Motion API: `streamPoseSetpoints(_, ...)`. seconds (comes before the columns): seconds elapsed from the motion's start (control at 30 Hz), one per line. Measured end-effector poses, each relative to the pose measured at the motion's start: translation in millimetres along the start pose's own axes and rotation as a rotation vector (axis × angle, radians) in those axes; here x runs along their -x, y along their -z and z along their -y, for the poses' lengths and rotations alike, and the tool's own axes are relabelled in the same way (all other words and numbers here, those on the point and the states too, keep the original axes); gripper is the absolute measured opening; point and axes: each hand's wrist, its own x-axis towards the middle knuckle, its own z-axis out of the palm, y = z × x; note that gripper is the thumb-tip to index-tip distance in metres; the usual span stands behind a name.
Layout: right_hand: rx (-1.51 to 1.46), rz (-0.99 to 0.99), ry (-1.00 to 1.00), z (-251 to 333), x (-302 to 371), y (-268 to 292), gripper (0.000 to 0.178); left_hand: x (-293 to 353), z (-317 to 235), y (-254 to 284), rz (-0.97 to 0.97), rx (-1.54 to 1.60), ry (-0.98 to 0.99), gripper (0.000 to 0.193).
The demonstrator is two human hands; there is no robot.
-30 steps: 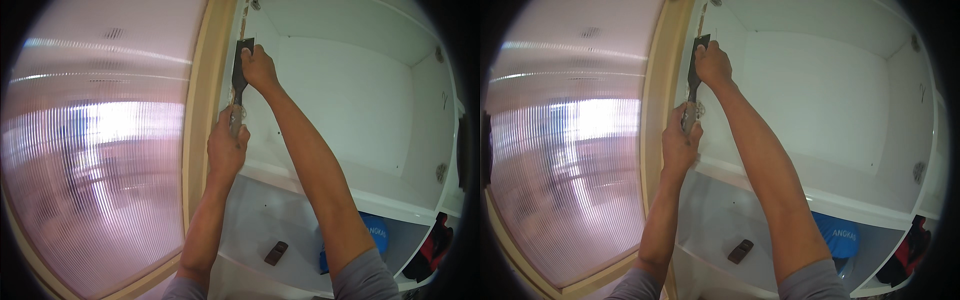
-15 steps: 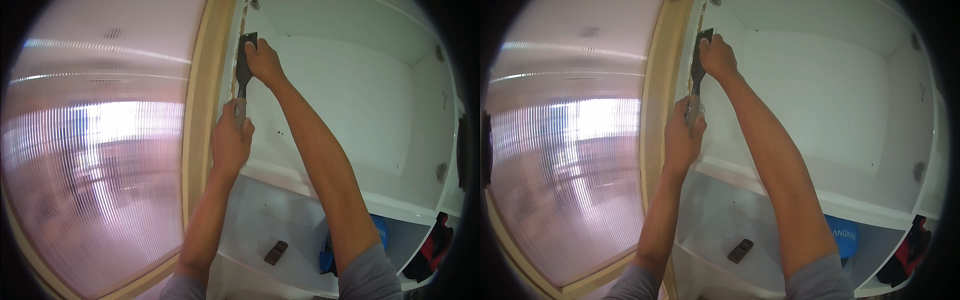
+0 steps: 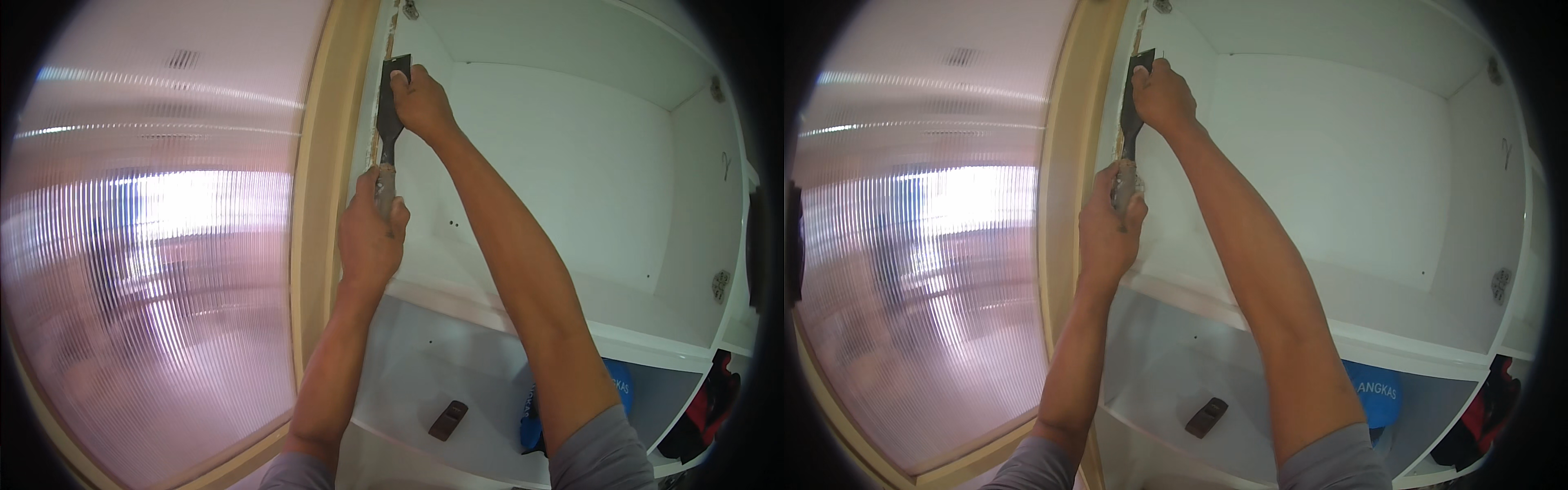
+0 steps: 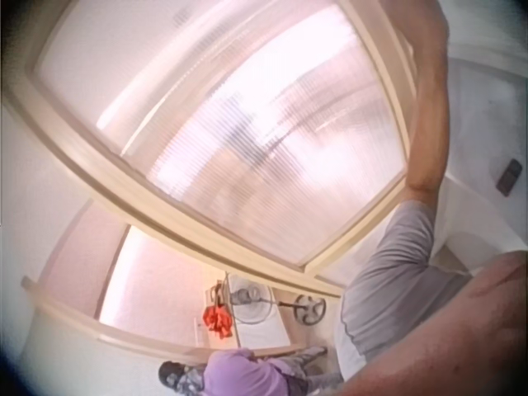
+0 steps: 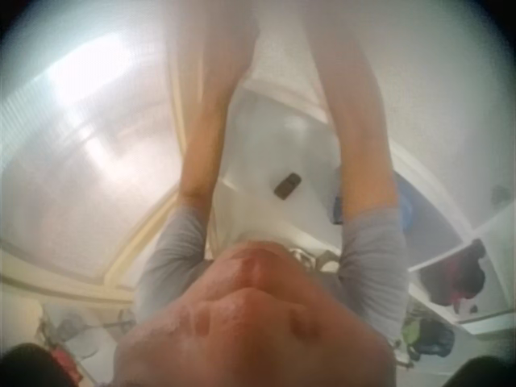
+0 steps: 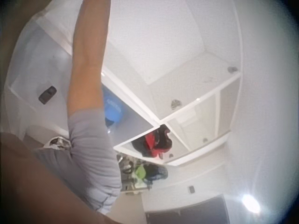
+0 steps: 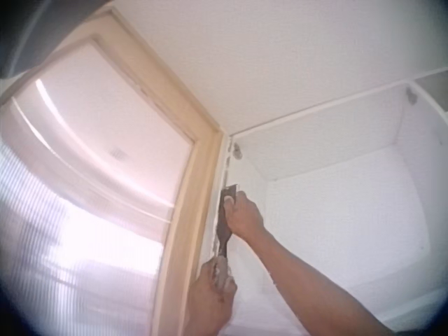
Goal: The person uses pliers and a scraper to remove adhesive residue from a cabinet frame, then places a bag on a shelf and packs items into a backpack. Another person is seen assembling a wooden cabinet in the background.
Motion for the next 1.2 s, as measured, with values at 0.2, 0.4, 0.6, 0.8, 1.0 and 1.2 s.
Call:
streamPoseSetpoints(0.2, -0.021, 0.001, -0.009, -3, -19, 4, 0.048, -17, -5, -9, -0.031, 0.044, -0.034, 0.05)
streamPoseSetpoints(0.4, 0.026, -0.083, 0.023, -2, -22, 3, 0.049, -23, -7, -8, -0.017, -0.024, -0.071, 0.053)
streamPoseSetpoints(0.6, -0.012, -0.055, 0.014, -10, -42, 5, 0.052, -36, -17, -7, 0.066, 0.024, 0.011, 0.052)
streamPoseSetpoints(0.8, -0.099, -0.043, -0.021, -8, -63, 8, 0.054, -52, -21, -5, 0.023, -0.048, -0.06, 0.05)
streamPoseSetpoints(1.0, -0.191, -0.099, -0.091, 16, -47, 9, 0.052, -81, -53, 8, 0.039, -0.109, -0.019, 0.052)
streamPoseSetpoints(1.2, -0.179, -0.195, -0.052, 17, -3, 9, 0.046, -37, -11, -11, -0.038, -0.13, -0.289, 0.069)
